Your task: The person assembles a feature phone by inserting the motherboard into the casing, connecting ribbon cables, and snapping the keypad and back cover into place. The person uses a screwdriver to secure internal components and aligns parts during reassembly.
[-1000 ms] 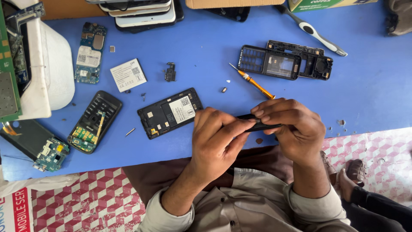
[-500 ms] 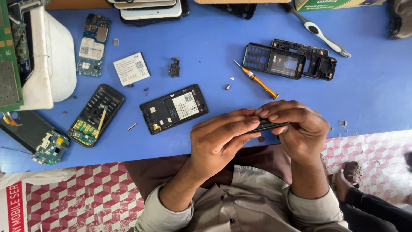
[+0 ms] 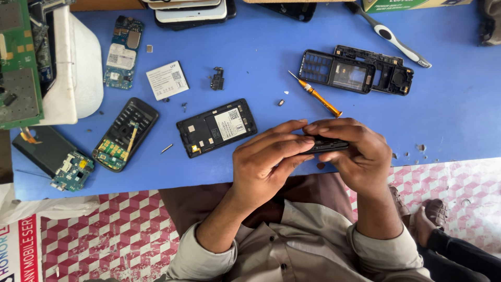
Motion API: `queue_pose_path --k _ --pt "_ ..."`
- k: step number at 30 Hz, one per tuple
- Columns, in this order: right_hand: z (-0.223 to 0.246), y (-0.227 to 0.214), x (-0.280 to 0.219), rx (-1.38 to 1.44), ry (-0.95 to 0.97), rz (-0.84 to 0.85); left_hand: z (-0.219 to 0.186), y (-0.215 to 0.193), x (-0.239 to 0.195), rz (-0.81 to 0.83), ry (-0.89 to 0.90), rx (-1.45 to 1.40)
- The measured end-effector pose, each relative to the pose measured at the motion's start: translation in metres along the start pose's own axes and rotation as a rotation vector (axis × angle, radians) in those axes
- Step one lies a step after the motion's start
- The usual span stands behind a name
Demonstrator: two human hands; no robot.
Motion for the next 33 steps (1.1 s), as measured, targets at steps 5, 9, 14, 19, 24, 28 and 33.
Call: queue_pose_path --k 5,9,14,19,24,28,33 --pt "-0.001 -0.001 -0.006 -0.155 -0.008 -0.037 -0.005 0.003 0.003 0.032 -0.008 0.019" --pt "-0.007 -0.012 -0.012 -0.097 0.062 -0.140 -0.006 0.002 0.006 0.067 -0.100 -0.148" --pt "-0.010 -0.015 -0.017 0.007 0.007 -0.170 -0.004 0.001 0.002 0.047 -0.104 -0.132" --pt "-0.013 -0.017 -0.021 0.071 -0.028 -0.166 0.005 0.005 -0.007 0.064 -0.163 -0.215" --pt "-0.014 -0.017 -0.021 0.098 -0.033 -0.167 0.001 0.003 -0.005 0.061 -0.109 -0.212" --pt "-0.013 -0.016 -0.020 0.085 -0.039 -0.146 0.000 0.001 -0.006 0.068 -0.134 -0.201" --pt "-0.008 -0.014 -0.019 0.023 -0.040 -0.136 -0.001 0.000 -0.007 0.042 -0.108 -0.319"
Point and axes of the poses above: each hand's wrist, its own x-axis towards the middle knuckle, its own y-axis out of the palm, z = x × y, the point moved 6 cm from there along x, towards the middle knuckle, and after that the axes turned 1 degree about -z, right-handed, at the moved point
